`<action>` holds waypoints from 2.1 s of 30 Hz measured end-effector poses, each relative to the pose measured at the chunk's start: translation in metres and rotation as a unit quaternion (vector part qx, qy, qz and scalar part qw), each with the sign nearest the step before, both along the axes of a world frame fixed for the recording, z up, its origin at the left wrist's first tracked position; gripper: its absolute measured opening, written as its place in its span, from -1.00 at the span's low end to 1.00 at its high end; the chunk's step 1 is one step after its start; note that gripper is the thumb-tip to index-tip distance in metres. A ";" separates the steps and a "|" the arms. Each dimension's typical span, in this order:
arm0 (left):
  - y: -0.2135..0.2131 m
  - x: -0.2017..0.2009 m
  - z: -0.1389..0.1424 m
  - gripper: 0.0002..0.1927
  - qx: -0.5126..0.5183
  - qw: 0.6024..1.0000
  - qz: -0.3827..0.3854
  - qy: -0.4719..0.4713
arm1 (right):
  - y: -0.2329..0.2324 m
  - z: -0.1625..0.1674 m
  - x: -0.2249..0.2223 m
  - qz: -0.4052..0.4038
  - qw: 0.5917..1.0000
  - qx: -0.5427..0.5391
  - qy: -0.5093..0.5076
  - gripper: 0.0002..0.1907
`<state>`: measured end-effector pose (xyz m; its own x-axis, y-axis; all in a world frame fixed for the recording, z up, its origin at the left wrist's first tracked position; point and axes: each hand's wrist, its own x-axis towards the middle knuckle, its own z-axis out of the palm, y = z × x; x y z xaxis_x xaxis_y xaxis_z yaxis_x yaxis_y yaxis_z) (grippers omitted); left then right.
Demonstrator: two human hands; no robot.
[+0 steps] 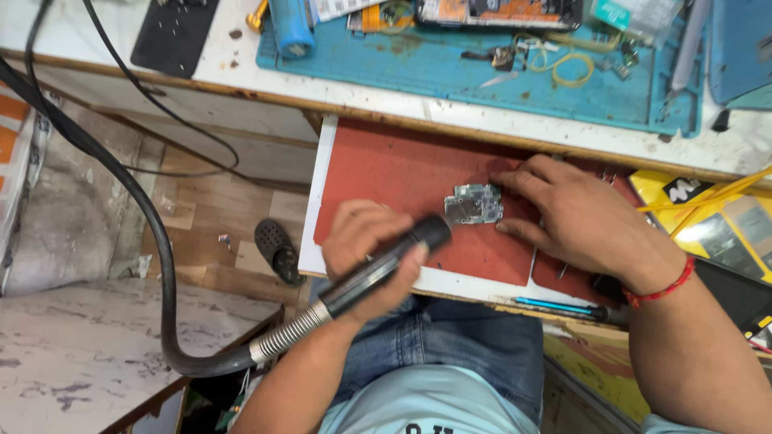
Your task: The person holds a small green circuit board steady on a red mat with one hand while directing a hot air gun at its components with the other, moving the nozzle across the board and repositioning the board to heat different areas. The workbench around holds a disassembled phone, tweezers, and small parts.
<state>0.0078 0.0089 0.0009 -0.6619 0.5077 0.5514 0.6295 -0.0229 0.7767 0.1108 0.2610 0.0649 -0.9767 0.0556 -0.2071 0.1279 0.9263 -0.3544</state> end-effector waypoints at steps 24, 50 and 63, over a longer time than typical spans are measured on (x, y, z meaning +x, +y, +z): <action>0.000 0.002 -0.002 -0.70 0.013 1.000 0.019 -0.016 | -0.002 0.002 0.002 -0.006 1.000 0.016 -0.003 -0.38; -0.006 0.003 -0.001 -0.74 0.028 0.999 0.011 -0.021 | -0.003 0.003 0.001 -0.014 0.999 0.025 -0.018 -0.38; -0.005 0.007 -0.005 -0.71 0.009 1.000 0.015 0.001 | -0.003 0.004 0.001 -0.022 0.999 0.025 -0.022 -0.38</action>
